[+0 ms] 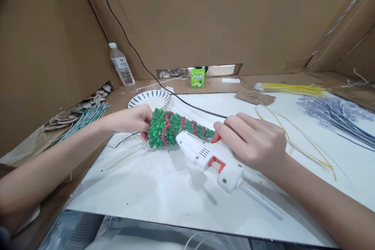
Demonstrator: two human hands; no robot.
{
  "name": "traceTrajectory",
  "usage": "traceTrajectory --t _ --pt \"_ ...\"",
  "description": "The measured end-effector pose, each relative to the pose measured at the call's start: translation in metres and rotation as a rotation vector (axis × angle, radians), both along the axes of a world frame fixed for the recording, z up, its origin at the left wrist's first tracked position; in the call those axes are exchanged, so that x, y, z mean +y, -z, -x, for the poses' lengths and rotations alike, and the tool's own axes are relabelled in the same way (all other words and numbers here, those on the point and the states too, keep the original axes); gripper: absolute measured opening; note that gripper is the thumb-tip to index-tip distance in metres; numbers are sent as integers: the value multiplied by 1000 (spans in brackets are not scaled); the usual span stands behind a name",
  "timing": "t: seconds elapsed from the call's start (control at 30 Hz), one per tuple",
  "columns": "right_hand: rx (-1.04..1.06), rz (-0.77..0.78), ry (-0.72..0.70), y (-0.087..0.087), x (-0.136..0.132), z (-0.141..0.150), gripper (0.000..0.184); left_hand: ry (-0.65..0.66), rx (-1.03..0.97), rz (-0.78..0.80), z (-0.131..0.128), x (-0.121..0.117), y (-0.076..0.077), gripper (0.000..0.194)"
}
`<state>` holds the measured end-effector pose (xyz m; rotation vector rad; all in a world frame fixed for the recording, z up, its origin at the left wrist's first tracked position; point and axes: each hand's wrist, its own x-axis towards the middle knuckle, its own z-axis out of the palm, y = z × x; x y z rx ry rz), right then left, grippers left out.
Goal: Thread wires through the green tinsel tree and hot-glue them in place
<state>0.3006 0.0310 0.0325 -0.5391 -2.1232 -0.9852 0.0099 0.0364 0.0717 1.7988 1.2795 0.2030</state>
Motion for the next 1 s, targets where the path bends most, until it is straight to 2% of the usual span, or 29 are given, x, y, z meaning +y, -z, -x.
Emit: traceTrajectory --t 0.53,0.73,1.0 --pt "-2 -42 -9 -2 1 1 8 17 -2 11 2 2 1 25" --pt "-13 6 0 -3 0 1 10 5 19 10 1 3 1 25" --pt "-22 -2 -3 -4 -1 0 9 3 13 15 1 3 0 23"
